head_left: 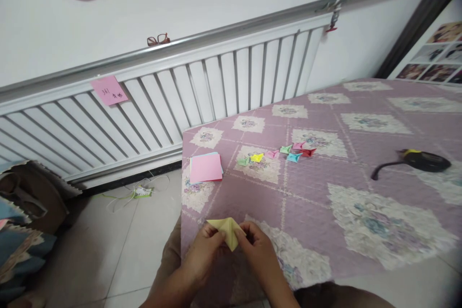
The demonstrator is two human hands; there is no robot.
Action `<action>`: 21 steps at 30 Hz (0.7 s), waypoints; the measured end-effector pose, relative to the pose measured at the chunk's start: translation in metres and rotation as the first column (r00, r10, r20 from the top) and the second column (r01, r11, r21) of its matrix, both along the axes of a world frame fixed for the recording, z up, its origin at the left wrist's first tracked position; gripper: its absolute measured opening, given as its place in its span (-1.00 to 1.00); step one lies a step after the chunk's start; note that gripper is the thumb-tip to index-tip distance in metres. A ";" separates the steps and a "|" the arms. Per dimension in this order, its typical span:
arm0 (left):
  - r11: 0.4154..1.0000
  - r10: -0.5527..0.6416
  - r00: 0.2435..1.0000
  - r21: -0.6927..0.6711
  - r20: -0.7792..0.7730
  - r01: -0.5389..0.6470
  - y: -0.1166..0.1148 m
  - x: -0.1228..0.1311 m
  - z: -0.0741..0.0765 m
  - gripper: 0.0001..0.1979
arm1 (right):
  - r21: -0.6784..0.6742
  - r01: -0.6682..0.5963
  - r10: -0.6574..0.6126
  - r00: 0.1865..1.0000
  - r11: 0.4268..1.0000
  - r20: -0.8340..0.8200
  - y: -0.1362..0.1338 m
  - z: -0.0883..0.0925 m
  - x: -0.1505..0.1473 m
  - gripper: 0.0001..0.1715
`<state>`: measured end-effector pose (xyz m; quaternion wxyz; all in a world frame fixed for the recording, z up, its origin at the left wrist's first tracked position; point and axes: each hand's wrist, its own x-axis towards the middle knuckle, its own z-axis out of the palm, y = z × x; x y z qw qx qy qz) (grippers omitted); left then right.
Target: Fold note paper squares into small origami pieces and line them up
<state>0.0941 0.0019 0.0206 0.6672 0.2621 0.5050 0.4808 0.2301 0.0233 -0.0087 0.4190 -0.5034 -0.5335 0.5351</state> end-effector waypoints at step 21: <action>1.000 -0.015 0.998 -0.011 -0.069 0.015 0.003 -0.004 -0.005 -0.61 | -0.063 -0.136 0.122 0.976 0.989 -0.182 0.001 -0.006 0.000 -0.75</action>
